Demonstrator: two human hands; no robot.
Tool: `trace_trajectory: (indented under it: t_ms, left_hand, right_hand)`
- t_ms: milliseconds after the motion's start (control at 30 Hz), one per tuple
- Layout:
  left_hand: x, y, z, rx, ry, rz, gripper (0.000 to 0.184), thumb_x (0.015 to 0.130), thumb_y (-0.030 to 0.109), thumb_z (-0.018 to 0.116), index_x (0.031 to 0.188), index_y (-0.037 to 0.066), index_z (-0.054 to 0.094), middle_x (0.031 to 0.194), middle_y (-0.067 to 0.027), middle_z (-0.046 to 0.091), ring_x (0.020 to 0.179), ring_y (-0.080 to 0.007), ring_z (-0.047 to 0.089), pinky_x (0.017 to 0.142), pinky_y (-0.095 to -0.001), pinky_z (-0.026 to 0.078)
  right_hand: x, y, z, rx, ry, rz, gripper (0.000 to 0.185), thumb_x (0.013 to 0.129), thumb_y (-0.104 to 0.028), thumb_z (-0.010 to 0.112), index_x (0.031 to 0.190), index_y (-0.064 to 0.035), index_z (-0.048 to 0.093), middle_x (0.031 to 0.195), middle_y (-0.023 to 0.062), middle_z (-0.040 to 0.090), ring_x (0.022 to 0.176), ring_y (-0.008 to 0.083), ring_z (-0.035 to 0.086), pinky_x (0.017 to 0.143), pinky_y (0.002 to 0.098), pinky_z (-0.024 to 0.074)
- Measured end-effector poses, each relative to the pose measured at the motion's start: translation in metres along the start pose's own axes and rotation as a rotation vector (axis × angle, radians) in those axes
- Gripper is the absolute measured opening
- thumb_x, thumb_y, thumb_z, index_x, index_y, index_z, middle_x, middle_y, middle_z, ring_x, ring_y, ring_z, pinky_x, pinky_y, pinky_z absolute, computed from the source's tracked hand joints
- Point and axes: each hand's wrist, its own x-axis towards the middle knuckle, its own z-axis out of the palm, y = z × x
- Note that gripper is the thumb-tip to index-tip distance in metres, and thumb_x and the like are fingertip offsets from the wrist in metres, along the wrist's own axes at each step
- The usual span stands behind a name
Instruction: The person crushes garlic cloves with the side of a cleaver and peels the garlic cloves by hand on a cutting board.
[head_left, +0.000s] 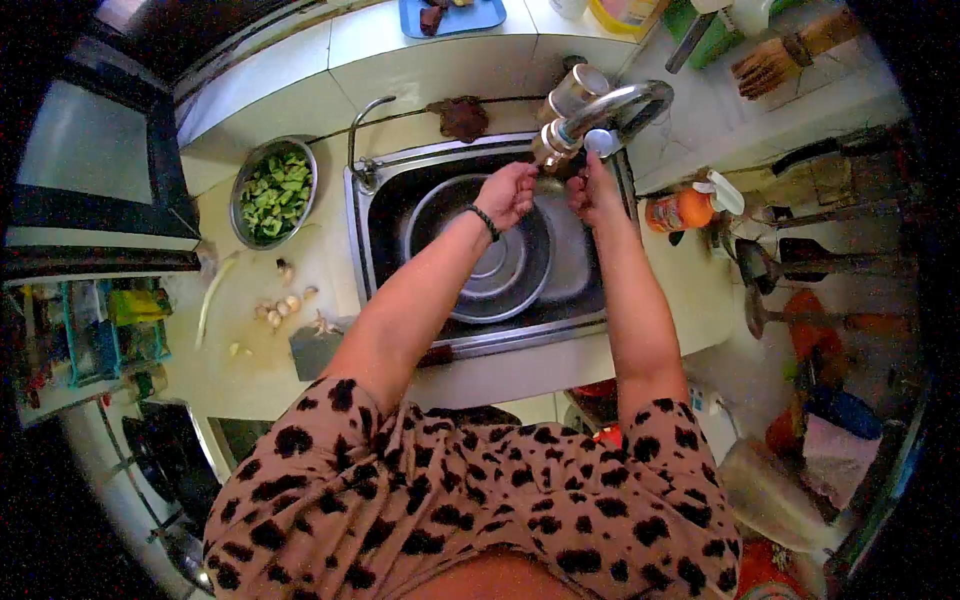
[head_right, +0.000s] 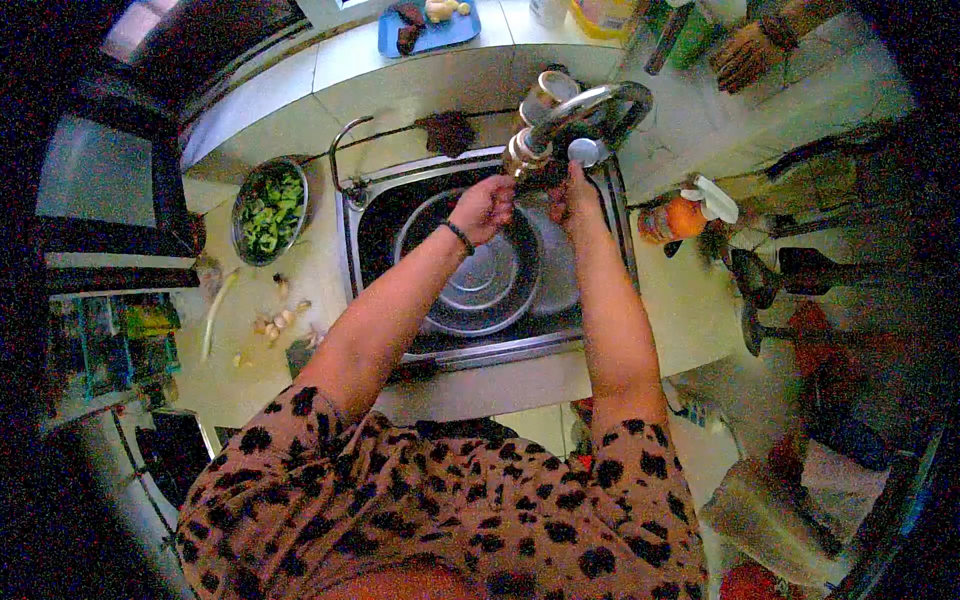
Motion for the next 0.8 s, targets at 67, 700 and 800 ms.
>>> trace_trajectory:
  t_ms: [67,700,800]
  left_hand:
    - [-0.02,-0.004,0.0,0.035,0.031,0.047,0.019,0.093,0.025,0.045,0.081,0.01,0.049,0.064,0.0029,0.045,0.049,-0.0088,0.038,0.043,-0.0231,0.032]
    - [-0.157,0.003,0.01,0.406,0.062,0.327,0.03,0.093,0.022,0.039,0.116,0.008,0.052,0.063,0.0023,0.046,0.055,-0.0063,0.042,0.049,-0.0219,0.033]
    - [-0.18,0.002,0.013,0.44,0.119,0.314,0.044,0.098,0.043,0.03,0.132,0.016,0.036,0.083,-0.0024,0.051,0.065,-0.0089,0.049,0.06,-0.0221,0.042]
  right_hand:
    - [0.017,0.018,-0.013,-0.443,0.047,-0.27,0.046,0.087,-0.058,0.045,0.085,-0.0114,0.043,0.059,0.0031,0.051,0.045,0.0139,0.044,0.039,0.0259,0.0314]
    - [-0.165,0.138,0.044,-0.609,-0.285,-0.691,0.025,0.095,-0.02,0.046,0.114,-0.0055,0.053,0.105,0.0021,0.058,0.089,0.01,0.055,0.071,0.0229,0.0447]
    - [-0.177,0.152,0.06,-0.573,-0.371,-0.804,0.032,0.095,-0.023,0.045,0.119,-0.0027,0.051,0.113,0.0117,0.056,0.105,0.0177,0.052,0.086,0.0298,0.0432]
